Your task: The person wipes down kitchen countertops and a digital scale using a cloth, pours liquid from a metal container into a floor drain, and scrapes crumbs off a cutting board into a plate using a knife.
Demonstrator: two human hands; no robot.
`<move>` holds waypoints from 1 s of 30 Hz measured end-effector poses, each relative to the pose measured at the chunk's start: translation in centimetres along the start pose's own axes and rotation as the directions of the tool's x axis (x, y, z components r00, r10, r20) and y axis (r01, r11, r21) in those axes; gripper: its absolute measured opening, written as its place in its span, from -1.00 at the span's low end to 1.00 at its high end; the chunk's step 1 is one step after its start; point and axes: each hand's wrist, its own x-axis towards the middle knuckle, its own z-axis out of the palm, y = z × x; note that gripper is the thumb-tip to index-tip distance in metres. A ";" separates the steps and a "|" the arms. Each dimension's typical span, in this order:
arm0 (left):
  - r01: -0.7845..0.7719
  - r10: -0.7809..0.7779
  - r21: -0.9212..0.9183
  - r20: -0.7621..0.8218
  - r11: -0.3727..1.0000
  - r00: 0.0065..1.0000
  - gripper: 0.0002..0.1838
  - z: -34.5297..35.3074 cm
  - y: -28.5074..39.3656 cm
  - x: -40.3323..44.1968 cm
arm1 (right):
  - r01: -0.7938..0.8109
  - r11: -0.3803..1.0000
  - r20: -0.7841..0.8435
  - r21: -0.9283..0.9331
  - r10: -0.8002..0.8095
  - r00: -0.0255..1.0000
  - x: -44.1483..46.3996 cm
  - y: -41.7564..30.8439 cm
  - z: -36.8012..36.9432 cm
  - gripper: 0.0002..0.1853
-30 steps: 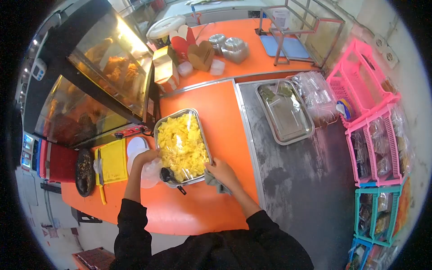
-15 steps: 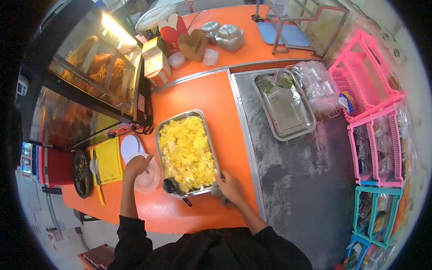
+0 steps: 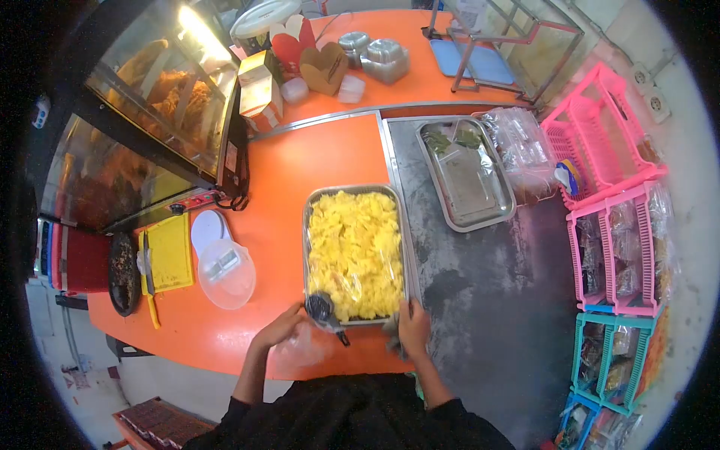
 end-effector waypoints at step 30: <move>-0.298 -0.192 -0.398 -0.821 0.867 0.537 -0.35 -1.4 -14.9 1.5 | 0.623 0.671 0.157 -0.401 -0.620 0.769 1.7 -0.3 7.1 -0.61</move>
